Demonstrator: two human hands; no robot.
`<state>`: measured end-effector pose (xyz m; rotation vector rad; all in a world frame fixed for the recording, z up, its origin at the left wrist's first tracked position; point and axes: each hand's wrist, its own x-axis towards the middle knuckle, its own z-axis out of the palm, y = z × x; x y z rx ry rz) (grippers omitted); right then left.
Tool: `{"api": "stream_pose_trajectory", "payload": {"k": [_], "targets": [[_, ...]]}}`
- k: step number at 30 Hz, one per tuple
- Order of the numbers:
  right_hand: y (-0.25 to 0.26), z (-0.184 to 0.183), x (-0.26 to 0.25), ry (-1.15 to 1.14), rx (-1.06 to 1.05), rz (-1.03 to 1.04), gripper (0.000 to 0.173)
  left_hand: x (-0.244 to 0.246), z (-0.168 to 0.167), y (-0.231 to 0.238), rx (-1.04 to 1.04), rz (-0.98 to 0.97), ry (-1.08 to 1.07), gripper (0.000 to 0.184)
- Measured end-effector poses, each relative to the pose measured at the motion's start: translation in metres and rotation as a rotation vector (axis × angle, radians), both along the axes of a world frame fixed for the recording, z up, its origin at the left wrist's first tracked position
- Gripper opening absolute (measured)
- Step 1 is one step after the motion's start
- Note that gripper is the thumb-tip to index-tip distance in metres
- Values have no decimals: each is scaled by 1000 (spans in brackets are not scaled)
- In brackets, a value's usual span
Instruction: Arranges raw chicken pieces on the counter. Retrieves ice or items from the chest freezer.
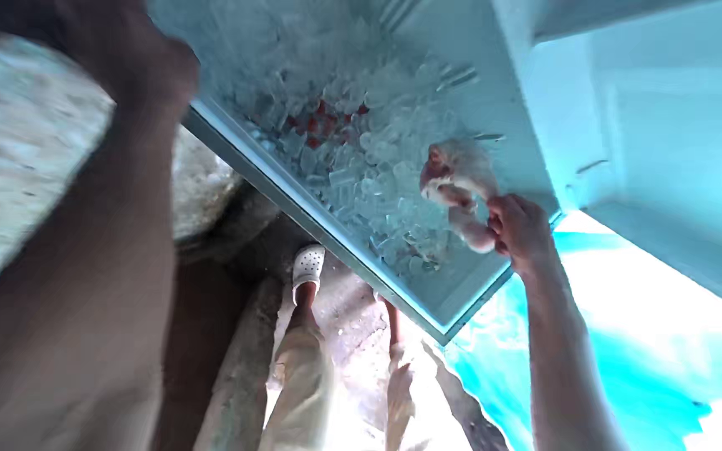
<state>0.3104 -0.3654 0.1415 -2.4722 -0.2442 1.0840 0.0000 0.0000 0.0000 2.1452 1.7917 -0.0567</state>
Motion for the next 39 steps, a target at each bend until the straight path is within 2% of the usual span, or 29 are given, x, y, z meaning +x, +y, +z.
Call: {"api": "stream_pose_trajectory", "payload": {"k": [1, 2, 3, 5, 6, 8, 11, 13, 15, 17, 19, 21, 22, 26, 29, 31, 34, 36, 39], "targets": [[-7, 36, -10, 23, 19, -4, 29, 14, 28, -18, -134, 23, -54, 70], [-16, 70, -22, 61, 38, -23, 27, 31, 58, -36, -237, 37, -145, 79], [-30, 104, -40, 116, 54, -54, 26, 45, 87, -67, -349, 23, -276, 80], [-51, 154, -72, 210, 129, -111, 25, 61, 149, -126, -593, -106, -577, 66], [-62, 173, -88, 254, 166, -128, 26, 64, 176, -153, -716, -208, -694, 61], [-86, 205, -119, 333, 210, -125, 27, 56, 221, -212, -923, -361, -835, 67], [-121, 240, -159, 389, 235, -52, 24, 32, 265, -276, -1085, -520, -894, 81], [-152, 257, -188, 362, 228, 36, 26, 9, 276, -317, -1043, -660, -922, 90], [-189, 272, -214, 304, 229, 112, 29, -14, 283, -365, -838, -797, -965, 100], [-232, 287, -232, 280, 226, 147, 27, -35, 302, -419, -599, -890, -935, 98], [-284, 302, -242, 251, 242, 186, 26, -56, 324, -477, -425, -906, -954, 76], [-343, 312, -252, 211, 296, 247, 28, -69, 329, -533, -220, -965, -988, 50], [-374, 317, -257, 198, 320, 269, 30, -73, 335, -560, -189, -1010, -982, 44], [-497, 350, -276, 146, 293, 170, 35, -56, 379, -658, -348, -1229, -817, 41], [-584, 369, -288, 124, 319, 11, 38, -38, 394, -733, -452, -1379, -879, 37], [-633, 376, -290, 86, 360, -80, 43, -21, 392, -779, -599, -1429, -907, 34], [-702, 374, -296, 24, 437, -277, 49, 2, 412, -843, -747, -1419, -754, 38], [-746, 377, -300, -22, 479, -469, 47, 18, 422, -878, -756, -1502, -724, 42], [-819, 390, -303, -113, 457, -783, 31, 46, 430, -931, -834, -1613, -658, 44]]}}
